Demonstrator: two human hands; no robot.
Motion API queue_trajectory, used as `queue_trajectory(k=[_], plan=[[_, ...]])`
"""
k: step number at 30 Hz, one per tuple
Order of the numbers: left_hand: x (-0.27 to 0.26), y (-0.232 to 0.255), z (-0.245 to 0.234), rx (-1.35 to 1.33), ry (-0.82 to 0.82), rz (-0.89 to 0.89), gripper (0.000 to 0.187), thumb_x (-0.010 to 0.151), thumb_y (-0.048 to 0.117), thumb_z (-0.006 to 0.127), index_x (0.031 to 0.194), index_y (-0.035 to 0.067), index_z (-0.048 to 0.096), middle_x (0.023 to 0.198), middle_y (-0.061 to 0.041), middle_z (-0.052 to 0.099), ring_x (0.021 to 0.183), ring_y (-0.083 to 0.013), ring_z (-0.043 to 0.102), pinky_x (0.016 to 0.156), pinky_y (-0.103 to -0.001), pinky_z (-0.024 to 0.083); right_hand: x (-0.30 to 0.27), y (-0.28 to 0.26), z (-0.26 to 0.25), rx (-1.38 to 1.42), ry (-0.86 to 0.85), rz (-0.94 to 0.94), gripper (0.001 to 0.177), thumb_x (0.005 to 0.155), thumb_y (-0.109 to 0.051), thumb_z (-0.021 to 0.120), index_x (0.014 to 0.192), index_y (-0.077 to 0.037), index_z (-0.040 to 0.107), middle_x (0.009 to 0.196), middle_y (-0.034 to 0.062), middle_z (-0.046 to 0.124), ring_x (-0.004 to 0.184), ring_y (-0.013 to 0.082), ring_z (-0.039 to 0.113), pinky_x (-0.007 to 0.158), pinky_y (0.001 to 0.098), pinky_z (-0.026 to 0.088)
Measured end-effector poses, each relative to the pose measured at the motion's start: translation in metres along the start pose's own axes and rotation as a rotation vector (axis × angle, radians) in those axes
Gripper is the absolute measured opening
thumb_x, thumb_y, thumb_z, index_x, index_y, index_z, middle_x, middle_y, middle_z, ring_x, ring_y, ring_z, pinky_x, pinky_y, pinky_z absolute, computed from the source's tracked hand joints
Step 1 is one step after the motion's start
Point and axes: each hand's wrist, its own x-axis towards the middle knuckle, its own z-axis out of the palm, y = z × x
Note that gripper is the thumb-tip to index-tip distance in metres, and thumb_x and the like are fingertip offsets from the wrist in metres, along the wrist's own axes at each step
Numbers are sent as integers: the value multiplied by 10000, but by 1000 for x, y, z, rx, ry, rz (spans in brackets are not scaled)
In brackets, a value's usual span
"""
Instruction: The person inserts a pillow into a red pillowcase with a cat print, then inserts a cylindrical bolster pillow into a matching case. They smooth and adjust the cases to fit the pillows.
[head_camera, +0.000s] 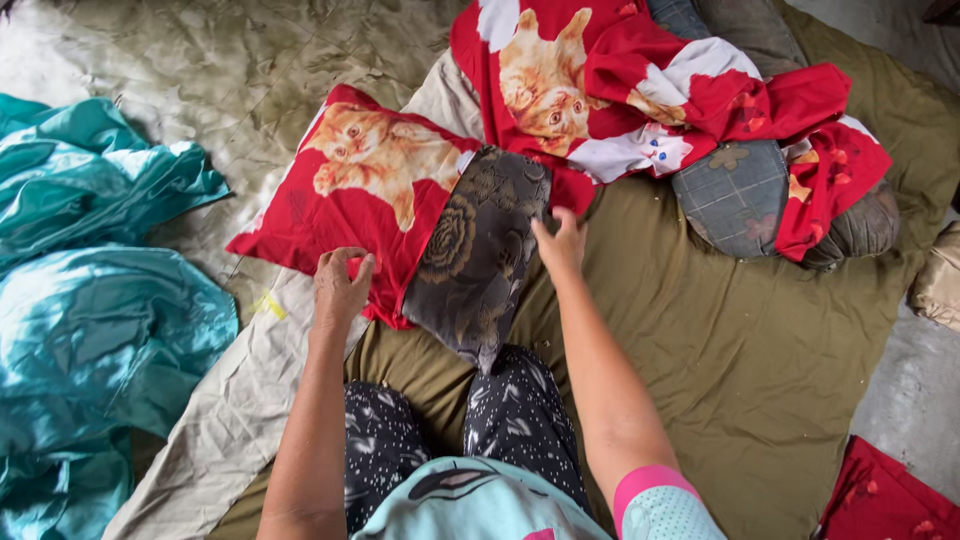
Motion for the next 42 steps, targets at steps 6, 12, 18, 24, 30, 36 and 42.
queue_trajectory(k=[6, 12, 18, 24, 30, 36, 42], plan=[[60, -13, 46, 121, 160, 88, 645, 866, 489, 778, 1394, 190, 557, 1552, -224, 406, 1393, -458, 392, 1073, -614, 344, -51, 57, 51, 532, -270, 618, 932, 771, -708, 729, 1399, -47, 536, 1477, 204, 553, 1401, 333, 487, 1139, 471, 370], [86, 14, 45, 312, 89, -24, 853, 672, 565, 876, 1373, 199, 558, 1530, -208, 378, 1367, -504, 337, 994, -753, 307, -81, 26, 71, 959, -339, 896, 943, 735, -657, 734, 1459, -108, 480, 1398, 155, 630, 1226, 306, 626, 1002, 485, 509], [102, -16, 77, 376, 214, 160, 228, 931, 401, 740, 983, 180, 719, 1083, -58, 693, 1130, -308, 609, 977, -571, 416, -57, 16, 80, 1038, -327, 875, 599, 765, -296, 843, 1268, -24, 665, 1128, 136, 758, 976, 266, 726, 878, 433, 569], [113, -17, 46, 250, 308, 246, 173, 964, 253, 765, 939, 101, 686, 900, -150, 679, 848, -374, 644, 772, -489, 490, -9, -22, 61, 849, -244, 517, 413, 786, -172, 808, 1155, -6, 726, 1022, 115, 773, 867, 220, 715, 802, 353, 550], [77, 17, -34, -66, 222, 122, 217, 977, 252, 768, 933, 48, 708, 743, -118, 668, 663, -233, 598, 651, -369, 480, 63, -113, -8, 706, -150, 45, 428, 754, -159, 832, 1132, 9, 721, 999, 72, 773, 882, 191, 717, 837, 338, 560], [-3, 29, -55, -456, -252, -54, 186, 955, 223, 759, 916, 41, 746, 715, 54, 603, 621, -58, 471, 544, -278, 388, 80, -249, -117, 421, -167, -614, 464, 830, -147, 839, 1247, -7, 691, 1095, 122, 776, 1015, 188, 736, 946, 319, 552], [-15, 46, -92, -700, -244, 191, 112, 950, 155, 742, 998, 53, 746, 888, 24, 717, 816, -92, 605, 777, -266, 497, -5, -289, -128, 358, -592, -768, 534, 764, -166, 877, 1269, -99, 719, 1261, 89, 756, 1134, 207, 730, 1017, 321, 543]])
